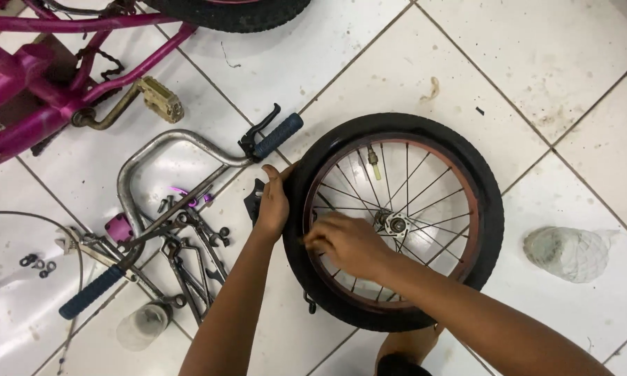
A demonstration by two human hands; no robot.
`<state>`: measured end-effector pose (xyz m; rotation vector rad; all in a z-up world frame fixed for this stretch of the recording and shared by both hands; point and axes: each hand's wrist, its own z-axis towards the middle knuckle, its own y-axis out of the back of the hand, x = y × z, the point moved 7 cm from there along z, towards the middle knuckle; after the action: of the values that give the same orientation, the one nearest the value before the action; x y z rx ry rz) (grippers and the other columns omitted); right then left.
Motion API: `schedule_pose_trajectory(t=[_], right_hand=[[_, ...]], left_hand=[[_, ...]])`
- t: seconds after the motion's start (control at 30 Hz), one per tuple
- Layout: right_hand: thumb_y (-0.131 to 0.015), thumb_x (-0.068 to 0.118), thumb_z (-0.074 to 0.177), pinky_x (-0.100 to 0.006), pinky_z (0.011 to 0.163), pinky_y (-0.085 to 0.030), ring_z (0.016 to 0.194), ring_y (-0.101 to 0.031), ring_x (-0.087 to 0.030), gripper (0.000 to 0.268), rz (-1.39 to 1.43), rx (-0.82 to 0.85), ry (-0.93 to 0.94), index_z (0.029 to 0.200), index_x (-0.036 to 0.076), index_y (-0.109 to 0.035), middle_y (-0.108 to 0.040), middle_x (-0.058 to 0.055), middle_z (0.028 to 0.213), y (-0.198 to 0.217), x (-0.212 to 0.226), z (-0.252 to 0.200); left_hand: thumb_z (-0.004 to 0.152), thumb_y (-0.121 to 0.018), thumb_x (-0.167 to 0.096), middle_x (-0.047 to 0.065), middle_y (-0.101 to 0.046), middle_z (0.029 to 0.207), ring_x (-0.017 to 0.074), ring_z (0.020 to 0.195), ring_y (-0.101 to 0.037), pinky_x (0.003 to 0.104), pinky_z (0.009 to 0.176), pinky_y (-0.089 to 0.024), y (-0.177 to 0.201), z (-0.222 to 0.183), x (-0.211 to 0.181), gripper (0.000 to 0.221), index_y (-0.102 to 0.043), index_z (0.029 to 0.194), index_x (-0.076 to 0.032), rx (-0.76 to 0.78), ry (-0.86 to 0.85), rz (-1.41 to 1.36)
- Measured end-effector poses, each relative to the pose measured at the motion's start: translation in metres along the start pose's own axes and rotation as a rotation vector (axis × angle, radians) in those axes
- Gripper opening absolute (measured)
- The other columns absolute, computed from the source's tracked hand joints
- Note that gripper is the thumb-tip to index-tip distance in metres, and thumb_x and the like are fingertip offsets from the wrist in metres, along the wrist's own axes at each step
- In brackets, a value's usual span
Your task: Cleaning a bicycle wheel rim and spokes with a cloth and handling handlebar components on the floor.
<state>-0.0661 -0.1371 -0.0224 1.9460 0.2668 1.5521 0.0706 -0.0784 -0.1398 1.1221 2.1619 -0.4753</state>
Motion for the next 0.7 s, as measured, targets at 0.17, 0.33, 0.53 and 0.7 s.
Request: schedule_pose_trajectory(t=[0.17,0.33,0.53,0.7], right_hand=[[-0.064,0.010,0.098,-0.034,0.068,-0.057,0.092,-0.069,-0.024,0.006,-0.163,-0.322,-0.014,0.103,0.013,-0.067,-0.069,-0.003,0.098,0.024,-0.022,0.006],[-0.056,0.002,0.097,-0.037,0.058,-0.054,0.080,-0.067,-0.030,0.011,-0.126,-0.052,0.187,0.091,0.006,-0.065,-0.067,-0.012,0.084,-0.031,0.040,-0.038],[-0.065,0.003,0.094,-0.038,0.060,-0.058,0.083,-0.070,-0.030,0.005,-0.065,-0.213,0.106,0.096,0.006,-0.068,-0.071,-0.011,0.090,0.012,0.016,-0.014],[-0.069,0.006,0.094,-0.034,0.068,-0.059,0.086,-0.071,-0.025,0.009,0.018,-0.304,-0.009,0.101,0.010,-0.068,-0.073,-0.004,0.095,0.035,-0.020,0.008]], left_hand=[[0.089,-0.003,-0.080,0.005,-0.057,0.149,0.0223,0.139,-0.052,0.038,0.115,-0.041,-0.016,-0.037,-0.046,0.094,-0.057,0.147,-0.030,-0.021,0.067,-0.005],[0.093,-0.012,-0.081,0.020,-0.049,0.153,0.0332,0.144,-0.043,0.047,0.119,-0.036,-0.005,-0.024,-0.033,0.099,-0.051,0.150,-0.011,-0.091,0.029,0.046],[0.094,-0.008,-0.076,0.020,-0.059,0.142,0.0336,0.138,-0.052,0.045,0.115,-0.042,-0.014,-0.054,-0.050,0.096,-0.057,0.146,-0.011,-0.114,0.033,-0.136],[0.100,-0.045,-0.052,0.030,-0.047,0.146,0.0424,0.135,-0.045,0.057,0.115,-0.034,-0.023,-0.126,0.025,0.077,-0.036,0.156,-0.001,-0.210,-0.158,-0.372]])
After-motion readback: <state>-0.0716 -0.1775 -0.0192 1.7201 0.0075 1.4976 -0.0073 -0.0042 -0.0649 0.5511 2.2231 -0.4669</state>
